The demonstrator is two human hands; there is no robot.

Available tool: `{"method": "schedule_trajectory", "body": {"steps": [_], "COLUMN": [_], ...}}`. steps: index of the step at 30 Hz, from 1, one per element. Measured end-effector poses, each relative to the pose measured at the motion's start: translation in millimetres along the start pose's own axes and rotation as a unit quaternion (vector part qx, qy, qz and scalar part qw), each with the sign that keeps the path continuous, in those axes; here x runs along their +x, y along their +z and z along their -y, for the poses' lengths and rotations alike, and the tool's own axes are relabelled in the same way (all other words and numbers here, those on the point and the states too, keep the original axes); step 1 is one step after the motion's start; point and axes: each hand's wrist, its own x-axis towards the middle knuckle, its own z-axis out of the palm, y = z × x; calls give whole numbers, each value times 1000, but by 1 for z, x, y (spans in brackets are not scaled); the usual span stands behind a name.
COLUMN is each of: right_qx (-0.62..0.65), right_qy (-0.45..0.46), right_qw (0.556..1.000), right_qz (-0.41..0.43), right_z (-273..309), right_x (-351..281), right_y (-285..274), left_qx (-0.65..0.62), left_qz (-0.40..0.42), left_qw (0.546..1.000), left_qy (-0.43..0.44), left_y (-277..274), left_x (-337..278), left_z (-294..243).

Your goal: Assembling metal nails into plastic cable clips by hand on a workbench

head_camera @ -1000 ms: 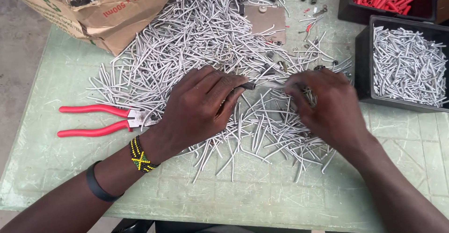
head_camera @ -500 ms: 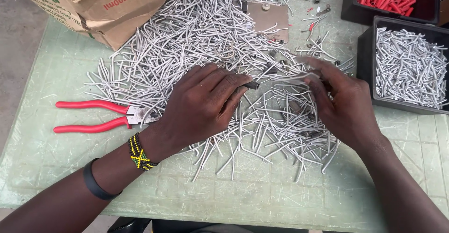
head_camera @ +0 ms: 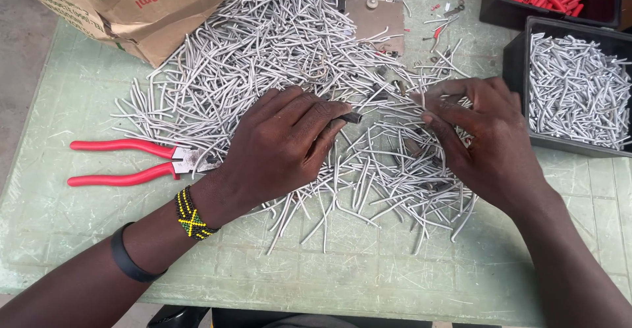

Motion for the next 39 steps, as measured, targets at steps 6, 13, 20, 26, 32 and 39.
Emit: {"method": "schedule_trajectory", "body": {"steps": [6,13,20,26,32,39], "right_qx": [-83,-27,-95,-84,-28,-24], "right_qy": [2,-8,-26,-21,-7,-19], "right_qw": [997,997,992,995,999,999], "right_qz": [-3,73,77,42,29,27], "right_z": [-5,13,21,15,12,13], "right_x": [-1,4,-1,0,1,1], "right_y": [-5,-22,-17,-25,-27,-24], "left_qx": [-11,-12,-11,-14,-5,2], "left_qz": [11,15,27,30,23,23], "left_qw": [1000,1000,1000,999,1000,1000], "left_qy": [-8,-9,-11,-13,-11,-11], "left_y": [0,0,3,2,3,3], "left_x": [0,0,-1,-1,-2,-2], "left_z": [1,1,1,0,0,0]}}
